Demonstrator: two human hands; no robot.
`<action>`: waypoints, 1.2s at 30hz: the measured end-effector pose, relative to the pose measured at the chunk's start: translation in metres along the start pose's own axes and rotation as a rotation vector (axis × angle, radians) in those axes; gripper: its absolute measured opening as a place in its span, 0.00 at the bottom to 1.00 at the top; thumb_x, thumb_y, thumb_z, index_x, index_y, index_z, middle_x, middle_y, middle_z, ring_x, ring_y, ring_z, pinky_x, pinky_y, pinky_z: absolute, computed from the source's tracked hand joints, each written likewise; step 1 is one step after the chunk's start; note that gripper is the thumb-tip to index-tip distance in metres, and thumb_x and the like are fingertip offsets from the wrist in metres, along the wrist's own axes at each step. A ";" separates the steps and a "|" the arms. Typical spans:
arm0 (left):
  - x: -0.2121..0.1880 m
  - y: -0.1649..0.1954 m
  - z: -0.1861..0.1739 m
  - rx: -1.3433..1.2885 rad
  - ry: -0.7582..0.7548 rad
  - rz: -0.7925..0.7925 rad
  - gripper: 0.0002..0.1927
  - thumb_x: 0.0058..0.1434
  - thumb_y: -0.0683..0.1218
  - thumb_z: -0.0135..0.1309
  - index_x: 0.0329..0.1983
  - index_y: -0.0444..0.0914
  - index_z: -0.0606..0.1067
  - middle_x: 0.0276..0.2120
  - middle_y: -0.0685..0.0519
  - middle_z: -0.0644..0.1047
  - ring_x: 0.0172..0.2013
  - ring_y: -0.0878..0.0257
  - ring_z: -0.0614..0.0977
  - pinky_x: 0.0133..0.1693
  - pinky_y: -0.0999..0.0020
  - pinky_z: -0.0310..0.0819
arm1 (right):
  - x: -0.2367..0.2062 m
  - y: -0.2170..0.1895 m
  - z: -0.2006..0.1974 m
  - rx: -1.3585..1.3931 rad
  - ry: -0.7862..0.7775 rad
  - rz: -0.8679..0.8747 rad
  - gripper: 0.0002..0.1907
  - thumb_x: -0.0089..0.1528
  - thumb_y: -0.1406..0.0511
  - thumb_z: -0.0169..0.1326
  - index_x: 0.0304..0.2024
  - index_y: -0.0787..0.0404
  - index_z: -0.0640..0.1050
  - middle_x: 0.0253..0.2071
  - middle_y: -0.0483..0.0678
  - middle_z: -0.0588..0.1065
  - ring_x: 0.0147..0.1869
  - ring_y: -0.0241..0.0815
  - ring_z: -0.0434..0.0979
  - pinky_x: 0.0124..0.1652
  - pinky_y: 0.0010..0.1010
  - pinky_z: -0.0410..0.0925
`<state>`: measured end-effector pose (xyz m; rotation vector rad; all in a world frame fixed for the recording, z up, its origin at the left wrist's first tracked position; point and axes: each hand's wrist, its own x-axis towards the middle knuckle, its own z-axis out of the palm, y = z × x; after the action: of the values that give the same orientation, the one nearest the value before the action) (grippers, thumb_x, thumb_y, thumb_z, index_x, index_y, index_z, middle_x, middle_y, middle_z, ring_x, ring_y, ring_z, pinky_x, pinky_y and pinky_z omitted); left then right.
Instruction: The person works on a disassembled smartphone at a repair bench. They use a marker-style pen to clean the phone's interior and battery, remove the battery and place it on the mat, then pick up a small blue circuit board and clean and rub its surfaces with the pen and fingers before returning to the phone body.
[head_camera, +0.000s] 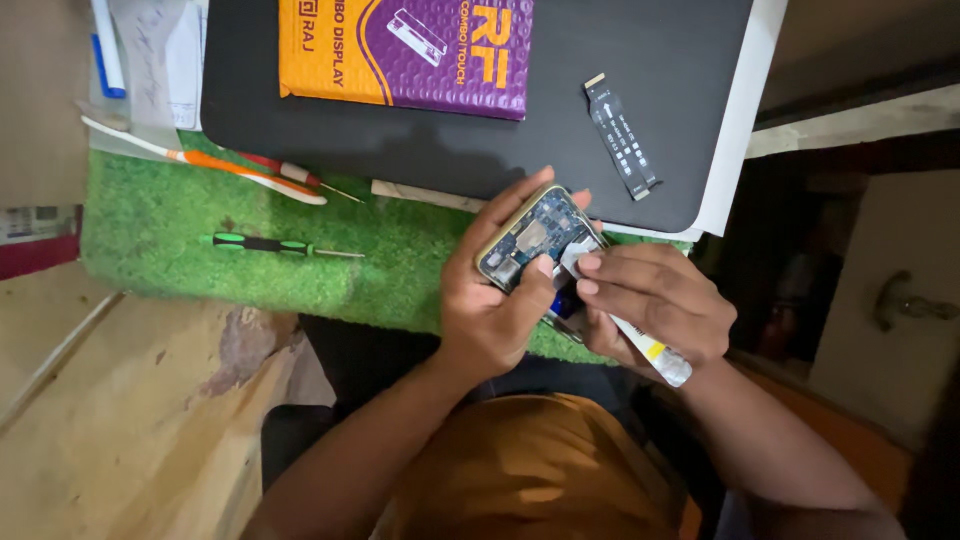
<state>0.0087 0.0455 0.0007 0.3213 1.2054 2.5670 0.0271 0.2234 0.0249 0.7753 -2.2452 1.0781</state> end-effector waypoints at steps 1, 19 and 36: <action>0.000 -0.001 0.001 -0.018 0.006 -0.003 0.28 0.74 0.34 0.43 0.77 0.30 0.56 0.64 0.36 0.72 0.61 0.56 0.79 0.65 0.63 0.74 | 0.001 0.000 0.000 -0.004 -0.008 0.003 0.09 0.56 0.78 0.64 0.39 0.69 0.80 0.43 0.57 0.80 0.44 0.52 0.84 0.45 0.36 0.78; -0.003 -0.003 0.001 -0.033 0.027 0.050 0.22 0.75 0.31 0.44 0.69 0.33 0.56 0.62 0.35 0.70 0.64 0.57 0.76 0.66 0.63 0.74 | 0.001 -0.002 -0.003 -0.016 -0.056 0.041 0.08 0.56 0.78 0.64 0.37 0.67 0.81 0.42 0.56 0.81 0.45 0.49 0.84 0.46 0.36 0.78; -0.007 -0.002 0.000 0.127 -0.022 0.093 0.22 0.77 0.33 0.45 0.70 0.34 0.56 0.66 0.33 0.70 0.60 0.58 0.79 0.65 0.65 0.77 | -0.002 0.000 -0.003 0.027 -0.026 0.079 0.05 0.60 0.73 0.64 0.38 0.66 0.80 0.43 0.55 0.80 0.44 0.49 0.83 0.46 0.35 0.77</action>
<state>0.0150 0.0444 -0.0020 0.4415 1.3792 2.5626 0.0296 0.2262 0.0250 0.7209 -2.3051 1.1437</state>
